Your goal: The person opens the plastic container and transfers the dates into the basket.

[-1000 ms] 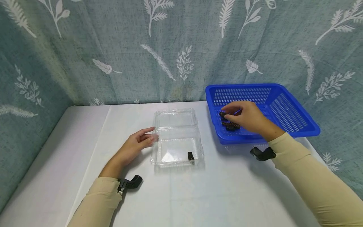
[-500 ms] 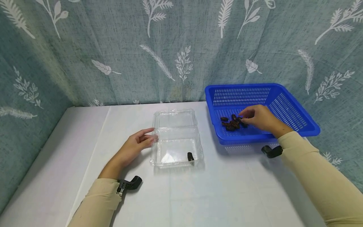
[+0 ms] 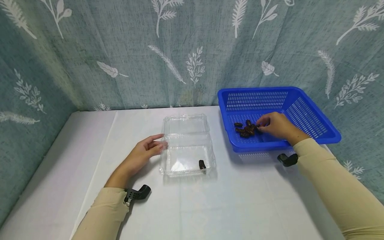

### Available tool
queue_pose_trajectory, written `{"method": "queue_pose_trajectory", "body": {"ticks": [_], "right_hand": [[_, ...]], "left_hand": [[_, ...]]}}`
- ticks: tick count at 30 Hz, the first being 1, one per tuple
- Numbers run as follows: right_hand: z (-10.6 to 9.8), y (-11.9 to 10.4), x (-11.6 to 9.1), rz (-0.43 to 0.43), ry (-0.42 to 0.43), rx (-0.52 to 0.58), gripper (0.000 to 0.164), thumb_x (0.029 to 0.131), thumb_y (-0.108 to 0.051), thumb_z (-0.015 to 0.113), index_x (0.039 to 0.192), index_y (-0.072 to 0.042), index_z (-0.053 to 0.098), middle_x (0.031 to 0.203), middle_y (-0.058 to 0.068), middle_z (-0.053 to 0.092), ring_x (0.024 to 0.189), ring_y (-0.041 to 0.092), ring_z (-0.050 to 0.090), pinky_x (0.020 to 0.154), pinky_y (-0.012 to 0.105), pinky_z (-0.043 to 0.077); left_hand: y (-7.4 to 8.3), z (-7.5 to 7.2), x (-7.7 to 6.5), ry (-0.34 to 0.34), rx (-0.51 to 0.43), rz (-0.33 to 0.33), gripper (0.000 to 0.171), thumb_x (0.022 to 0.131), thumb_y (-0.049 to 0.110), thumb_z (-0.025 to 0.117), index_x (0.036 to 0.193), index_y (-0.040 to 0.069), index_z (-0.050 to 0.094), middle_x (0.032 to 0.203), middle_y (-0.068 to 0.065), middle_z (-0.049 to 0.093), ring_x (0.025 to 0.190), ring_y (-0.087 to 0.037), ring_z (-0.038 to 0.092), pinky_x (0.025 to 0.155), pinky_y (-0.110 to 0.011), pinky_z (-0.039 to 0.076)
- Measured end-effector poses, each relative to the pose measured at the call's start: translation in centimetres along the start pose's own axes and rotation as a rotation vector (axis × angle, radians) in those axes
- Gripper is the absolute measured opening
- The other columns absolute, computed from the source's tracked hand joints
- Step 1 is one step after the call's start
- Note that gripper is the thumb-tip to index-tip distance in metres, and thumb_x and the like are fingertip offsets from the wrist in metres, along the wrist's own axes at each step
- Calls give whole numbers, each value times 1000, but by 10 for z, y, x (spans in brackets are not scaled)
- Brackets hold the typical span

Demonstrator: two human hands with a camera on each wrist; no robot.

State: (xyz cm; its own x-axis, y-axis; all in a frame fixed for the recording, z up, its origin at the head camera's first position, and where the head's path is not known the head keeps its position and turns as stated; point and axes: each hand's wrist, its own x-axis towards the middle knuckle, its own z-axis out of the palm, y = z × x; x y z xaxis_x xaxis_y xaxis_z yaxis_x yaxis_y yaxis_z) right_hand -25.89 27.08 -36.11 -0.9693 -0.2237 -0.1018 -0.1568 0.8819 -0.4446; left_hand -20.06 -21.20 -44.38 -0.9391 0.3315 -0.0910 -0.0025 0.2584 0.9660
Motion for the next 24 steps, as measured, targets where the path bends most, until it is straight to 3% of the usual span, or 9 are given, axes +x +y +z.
{"method": "queue_pose_trajectory", "body": {"ticks": [6, 11, 15, 20, 24], "right_hand": [[-1, 0, -1, -30, 28, -6, 24, 92, -9, 69, 113, 1, 72, 107, 21, 73, 99, 36, 67, 84, 51, 53], [-4, -10, -7, -96, 103, 2, 22, 93, -10, 67, 111, 1, 73, 108, 21, 74, 100, 36, 68, 84, 51, 54], [-5, -36, -17, -164, 150, 58, 19, 95, -11, 67, 109, -2, 75, 106, 18, 74, 95, 31, 68, 75, 41, 54], [4, -73, -25, -307, 176, 113, 14, 93, -10, 71, 104, -7, 77, 96, 9, 75, 83, 20, 66, 70, 28, 52], [13, -98, -29, -415, 165, 165, 12, 90, -6, 72, 101, -8, 78, 87, 3, 72, 75, 15, 61, 66, 25, 51]], "left_hand": [[2, 0, 0, 2, 5, 19, 61, 100, 28, 62, 152, 6, 39, 138, -22, 59, 111, 0, 63, 91, -14, 51], [3, 0, 1, 1, 0, 10, 59, 100, 27, 62, 152, 7, 40, 138, -22, 59, 110, 1, 63, 92, -14, 50], [4, 0, 2, 12, 4, -8, 58, 100, 28, 63, 151, 11, 42, 138, -20, 60, 110, 1, 63, 92, -13, 48], [2, -1, 0, 9, 16, -10, 59, 100, 27, 62, 152, 9, 40, 138, -22, 59, 110, 1, 63, 92, -12, 48], [0, 0, 0, 8, 8, -2, 59, 100, 26, 63, 152, 8, 41, 138, -22, 59, 110, 2, 63, 92, -12, 48]]}}
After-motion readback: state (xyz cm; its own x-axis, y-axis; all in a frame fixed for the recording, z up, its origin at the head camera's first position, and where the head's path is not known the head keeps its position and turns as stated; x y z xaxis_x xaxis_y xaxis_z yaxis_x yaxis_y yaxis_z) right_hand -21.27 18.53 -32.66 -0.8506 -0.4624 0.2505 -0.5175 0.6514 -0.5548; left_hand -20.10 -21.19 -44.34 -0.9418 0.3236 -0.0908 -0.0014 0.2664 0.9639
